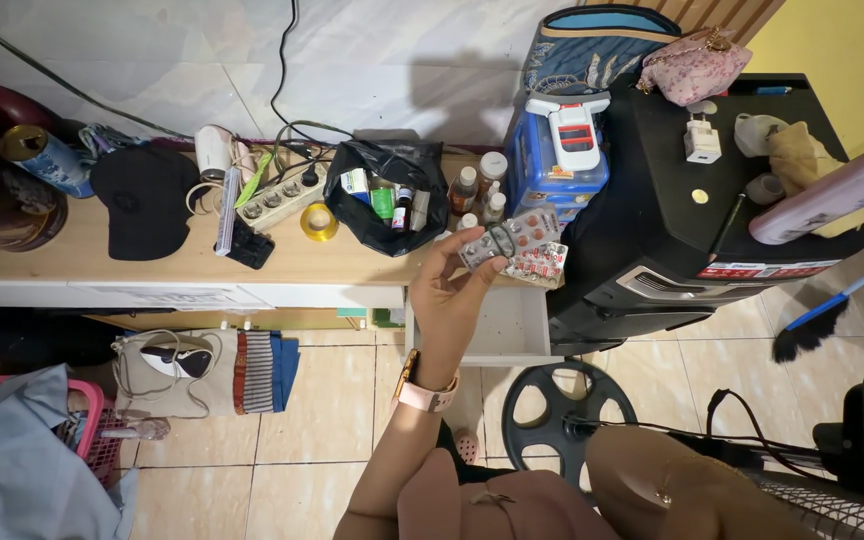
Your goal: The person is organizing various medicine bottles, packets, and supplies in a drawer.
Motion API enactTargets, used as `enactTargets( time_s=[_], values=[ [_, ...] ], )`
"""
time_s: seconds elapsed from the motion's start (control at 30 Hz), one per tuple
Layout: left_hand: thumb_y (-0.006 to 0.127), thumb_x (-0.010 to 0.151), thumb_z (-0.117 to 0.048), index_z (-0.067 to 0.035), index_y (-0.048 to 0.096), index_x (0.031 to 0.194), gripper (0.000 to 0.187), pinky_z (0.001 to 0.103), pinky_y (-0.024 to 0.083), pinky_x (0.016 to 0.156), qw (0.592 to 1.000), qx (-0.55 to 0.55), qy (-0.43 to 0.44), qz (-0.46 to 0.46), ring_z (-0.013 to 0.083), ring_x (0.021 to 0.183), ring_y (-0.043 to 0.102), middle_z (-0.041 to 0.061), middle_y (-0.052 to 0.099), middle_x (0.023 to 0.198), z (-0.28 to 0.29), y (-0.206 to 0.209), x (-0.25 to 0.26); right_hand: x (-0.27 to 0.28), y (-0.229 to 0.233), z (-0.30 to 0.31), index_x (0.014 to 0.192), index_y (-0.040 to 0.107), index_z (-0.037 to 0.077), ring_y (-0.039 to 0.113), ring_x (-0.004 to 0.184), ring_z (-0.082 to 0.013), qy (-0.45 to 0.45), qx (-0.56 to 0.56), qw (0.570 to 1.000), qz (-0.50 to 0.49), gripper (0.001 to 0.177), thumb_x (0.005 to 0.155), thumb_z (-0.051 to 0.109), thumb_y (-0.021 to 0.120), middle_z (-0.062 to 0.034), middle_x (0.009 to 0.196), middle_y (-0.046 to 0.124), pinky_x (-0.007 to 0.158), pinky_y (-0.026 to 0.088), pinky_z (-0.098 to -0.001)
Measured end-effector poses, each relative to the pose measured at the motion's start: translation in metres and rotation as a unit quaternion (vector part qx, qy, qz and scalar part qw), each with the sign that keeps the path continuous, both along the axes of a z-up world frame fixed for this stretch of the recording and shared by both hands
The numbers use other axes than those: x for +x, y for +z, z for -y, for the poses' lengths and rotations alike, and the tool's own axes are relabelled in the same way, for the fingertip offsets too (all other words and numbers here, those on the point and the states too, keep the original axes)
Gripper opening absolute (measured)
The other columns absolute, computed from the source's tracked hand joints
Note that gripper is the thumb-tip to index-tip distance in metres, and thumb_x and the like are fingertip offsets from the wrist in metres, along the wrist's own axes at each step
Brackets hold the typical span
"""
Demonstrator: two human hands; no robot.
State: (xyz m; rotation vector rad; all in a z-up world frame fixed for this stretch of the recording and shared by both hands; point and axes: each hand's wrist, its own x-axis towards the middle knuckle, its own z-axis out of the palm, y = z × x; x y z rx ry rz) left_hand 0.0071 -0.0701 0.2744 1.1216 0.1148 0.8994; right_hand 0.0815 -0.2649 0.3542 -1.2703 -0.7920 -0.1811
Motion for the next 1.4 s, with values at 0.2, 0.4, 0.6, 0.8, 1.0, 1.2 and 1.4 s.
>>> enactTargets(
  time_s=[0.2, 0.4, 0.6, 0.8, 1.0, 1.2, 1.4],
  values=[
    [0.077, 0.092, 0.004, 0.002, 0.064, 0.130, 0.041, 0.024, 0.060, 0.082, 1.000, 0.007, -0.019, -0.001, 0.0106, 0.101, 0.069, 0.008, 0.071, 0.117, -0.003, -0.002, -0.003, 0.001, 0.005, -0.004, 0.121, 0.067, -0.002, 0.060, 0.101, -0.0104, -0.006, -0.003, 1.000, -0.002, 0.020, 0.105, -0.013, 0.067, -0.0096, 0.121, 0.069, 0.092, 0.049, -0.0213],
    [0.077, 0.089, 0.003, 0.002, 0.064, 0.127, 0.040, 0.023, 0.061, 0.077, 0.999, 0.033, -0.024, -0.032, 0.0100, 0.097, 0.070, 0.006, 0.071, 0.121, -0.002, 0.007, -0.006, 0.018, -0.003, -0.018, 0.119, 0.068, -0.003, 0.060, 0.098, -0.0091, -0.013, -0.005, 1.000, 0.002, 0.017, 0.106, -0.014, 0.067, -0.0090, 0.119, 0.070, 0.090, 0.049, -0.0198],
    [0.079, 0.092, 0.003, 0.001, 0.069, 0.126, 0.035, 0.024, 0.062, 0.081, 0.994, 0.098, -0.028, -0.047, 0.0109, 0.098, 0.069, 0.006, 0.070, 0.115, -0.001, -0.002, -0.003, 0.039, -0.021, -0.051, 0.128, 0.068, 0.001, 0.063, 0.089, -0.0055, 0.009, -0.176, 0.981, -0.082, 0.034, 0.095, -0.005, 0.072, -0.0012, 0.100, 0.068, 0.083, 0.055, -0.0211],
    [0.078, 0.089, -0.001, -0.004, 0.056, 0.144, 0.060, 0.027, 0.062, 0.092, 0.984, 0.132, -0.053, -0.106, 0.0137, 0.104, 0.067, 0.008, 0.067, 0.132, -0.007, 0.006, -0.004, 0.069, -0.082, -0.047, 0.114, 0.073, -0.005, 0.066, 0.082, -0.0082, 0.091, -0.167, 0.966, -0.174, 0.019, 0.096, 0.000, 0.073, -0.0046, 0.095, 0.074, 0.070, 0.054, -0.0239],
    [0.071, 0.091, 0.001, -0.005, 0.049, 0.146, 0.060, 0.028, 0.058, 0.093, 0.986, 0.059, 0.019, -0.153, 0.0143, 0.115, 0.065, 0.006, 0.062, 0.137, -0.043, -0.062, -0.013, 0.136, -0.186, -0.035, 0.109, 0.073, 0.000, 0.069, 0.078, -0.0102, -0.040, -0.074, 0.938, -0.337, 0.017, 0.097, 0.013, 0.074, -0.0049, 0.094, 0.075, 0.066, 0.058, -0.0248],
    [0.067, 0.098, -0.005, -0.002, 0.063, 0.130, 0.033, 0.026, 0.056, 0.090, 0.969, 0.051, 0.062, -0.234, 0.0124, 0.106, 0.068, 0.005, 0.072, 0.119, -0.059, -0.173, -0.037, 0.235, -0.377, -0.028, 0.108, 0.072, -0.001, 0.071, 0.079, -0.0127, -0.134, -0.123, 0.894, -0.409, 0.017, 0.093, 0.007, 0.069, -0.0063, 0.094, 0.073, 0.065, 0.058, -0.0290],
    [0.063, 0.097, -0.005, -0.007, 0.067, 0.126, 0.029, 0.026, 0.057, 0.079, 0.930, 0.048, 0.062, -0.358, 0.0084, 0.087, 0.065, 0.002, 0.074, 0.108, -0.057, -0.222, -0.064, 0.277, -0.409, -0.064, 0.111, 0.079, 0.021, 0.073, 0.094, -0.0254, -0.297, -0.440, 0.808, -0.256, 0.031, 0.080, 0.025, 0.081, -0.0068, 0.101, 0.077, 0.084, 0.056, -0.0435]
  ],
)
